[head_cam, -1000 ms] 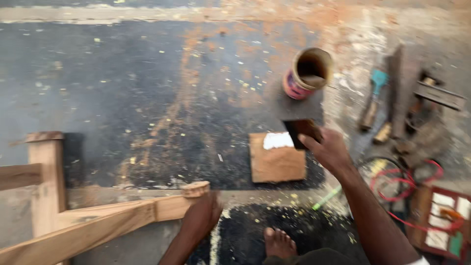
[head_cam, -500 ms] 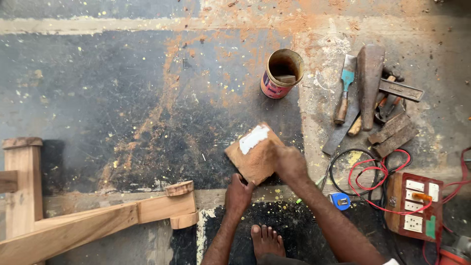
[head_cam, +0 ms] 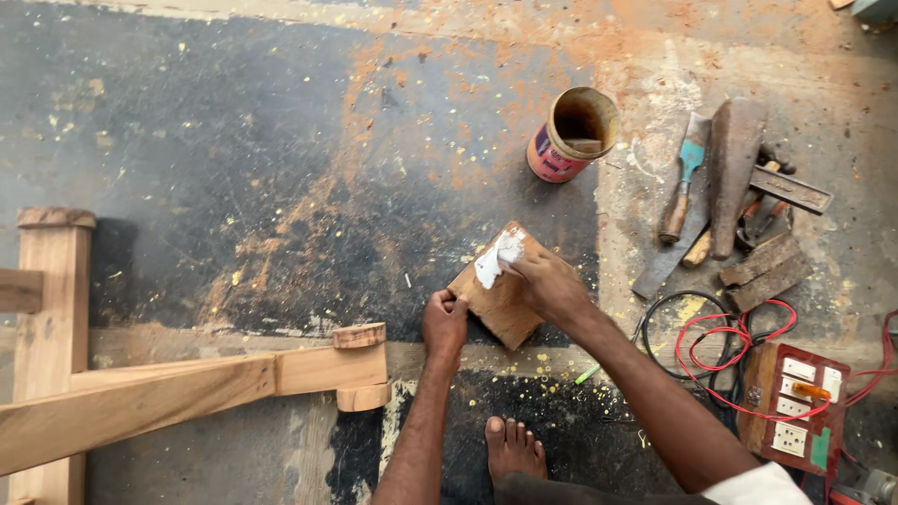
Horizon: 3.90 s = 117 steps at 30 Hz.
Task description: The person scoops white wood filler from a red bucket with a putty knife, spreads it on a small wooden board, and then rubs the filler onto a wooden chair frame using a sanding block. The person smooths the filler into the wood surface.
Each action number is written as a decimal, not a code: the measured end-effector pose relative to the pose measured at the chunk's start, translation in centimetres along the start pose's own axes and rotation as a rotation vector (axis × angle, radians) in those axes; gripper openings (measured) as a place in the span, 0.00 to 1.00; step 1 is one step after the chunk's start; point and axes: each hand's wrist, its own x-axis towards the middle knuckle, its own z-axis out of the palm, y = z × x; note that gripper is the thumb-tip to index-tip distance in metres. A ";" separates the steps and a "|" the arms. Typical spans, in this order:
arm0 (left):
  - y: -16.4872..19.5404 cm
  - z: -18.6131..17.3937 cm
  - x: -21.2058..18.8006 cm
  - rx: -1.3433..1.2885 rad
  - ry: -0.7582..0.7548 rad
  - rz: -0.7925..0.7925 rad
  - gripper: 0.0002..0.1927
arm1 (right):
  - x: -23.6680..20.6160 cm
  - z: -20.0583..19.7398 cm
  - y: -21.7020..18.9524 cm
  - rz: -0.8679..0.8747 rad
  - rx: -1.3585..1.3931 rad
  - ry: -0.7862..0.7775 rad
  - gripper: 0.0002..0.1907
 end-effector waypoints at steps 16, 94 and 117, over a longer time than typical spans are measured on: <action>0.4 -0.7 0.2 -0.146 -0.072 -0.038 0.19 | 1.5 -3.9 -1.1 0.338 0.119 -0.231 0.14; 1.1 -1.0 -0.2 -0.116 -0.054 0.012 0.19 | -0.2 -4.6 1.9 0.096 0.148 -0.351 0.17; 0.3 -0.8 0.3 -0.135 -0.073 0.040 0.19 | -1.1 -2.1 1.0 0.117 -0.027 -0.291 0.17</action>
